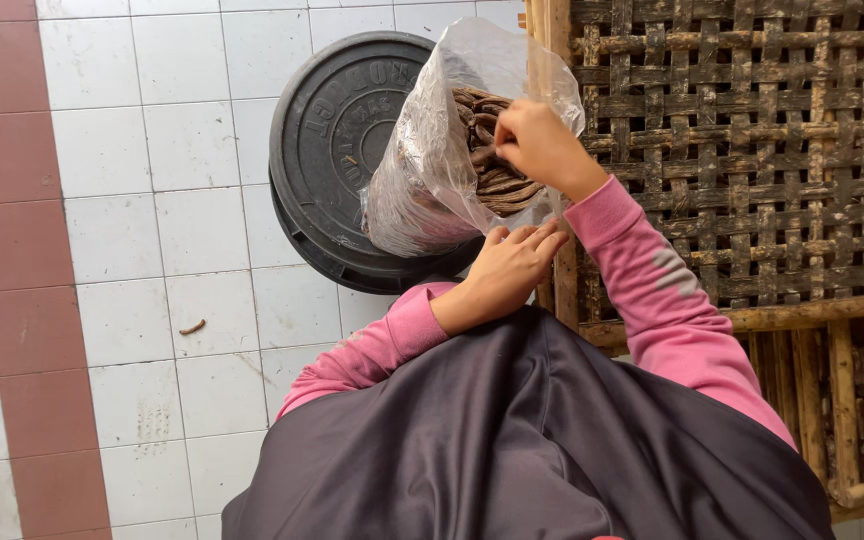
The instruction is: The person picks up dried banana slices from a woven bamboo rack and places them into a clear plastic bag.
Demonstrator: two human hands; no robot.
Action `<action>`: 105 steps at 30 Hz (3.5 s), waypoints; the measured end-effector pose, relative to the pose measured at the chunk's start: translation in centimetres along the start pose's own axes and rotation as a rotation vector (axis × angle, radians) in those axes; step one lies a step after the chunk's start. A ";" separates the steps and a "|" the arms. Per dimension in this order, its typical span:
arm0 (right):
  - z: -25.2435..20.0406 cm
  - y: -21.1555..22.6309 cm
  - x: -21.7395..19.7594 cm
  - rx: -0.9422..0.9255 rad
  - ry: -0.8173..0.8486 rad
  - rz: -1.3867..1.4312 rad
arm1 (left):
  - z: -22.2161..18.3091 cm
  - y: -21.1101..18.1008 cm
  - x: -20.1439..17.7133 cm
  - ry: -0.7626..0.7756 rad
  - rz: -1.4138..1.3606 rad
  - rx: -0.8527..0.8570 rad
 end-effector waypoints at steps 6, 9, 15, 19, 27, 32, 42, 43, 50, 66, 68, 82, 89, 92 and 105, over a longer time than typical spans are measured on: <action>-3.4 -3.5 4.0 0.065 -0.041 -0.148 | 0.4 -0.5 -0.3 0.006 0.036 0.027; -4.1 -4.5 5.4 0.052 -0.101 -0.203 | 0.3 -1.1 -0.3 0.051 0.024 0.023; -3.2 -5.0 7.0 0.031 -0.080 -0.291 | 0.4 -1.8 -1.5 0.076 -0.023 0.017; -2.2 -3.9 7.7 -0.005 -0.103 -0.270 | 1.3 -1.4 -1.7 0.032 -0.027 0.010; -5.2 -1.9 -1.8 -0.227 -0.386 0.442 | 4.2 -2.1 -7.0 -0.107 -0.061 -0.026; -15.7 -10.9 -12.1 -0.019 -0.803 0.360 | 8.1 -6.1 -9.4 -0.196 0.087 -0.048; -41.9 -41.0 -20.3 0.716 -1.061 -0.053 | 28.9 -14.8 7.3 0.004 -0.323 0.153; -42.4 -42.8 -20.5 0.709 -1.020 -0.064 | 31.2 -15.7 9.4 0.014 -0.255 0.198; -43.0 -48.0 -20.1 0.660 -0.966 -0.146 | 45.1 -19.1 22.7 0.055 -0.126 0.194; -50.4 -45.8 -22.3 0.628 -1.895 -0.068 | 61.9 -22.7 36.5 0.195 0.161 0.222; -50.2 -45.9 -22.4 0.625 -1.893 -0.061 | 62.8 -21.5 37.7 0.193 0.180 0.255; -50.1 -46.3 -21.2 0.631 -1.865 -0.222 | 63.4 -18.9 39.1 -0.320 0.087 0.206; -47.4 -44.7 -22.4 0.473 -1.758 -0.217 | 53.1 -13.1 33.0 0.195 -1.852 -0.380; -43.1 -40.1 -22.6 0.316 -1.626 -0.097 | 45.0 -11.4 28.0 0.326 -2.040 -0.504; -26.5 -3.1 -11.8 -0.725 -0.701 -0.580 | 21.5 -1.9 8.5 -0.042 -1.906 -0.266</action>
Point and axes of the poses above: each hand's wrist, its own z-axis towards the middle knuckle, its own x-axis out of the palm, y = z × x, the point moved 7 cm from there along z, towards the middle knuckle, and after that the axes turned 5 degrees about y, right-handed, at the moved point
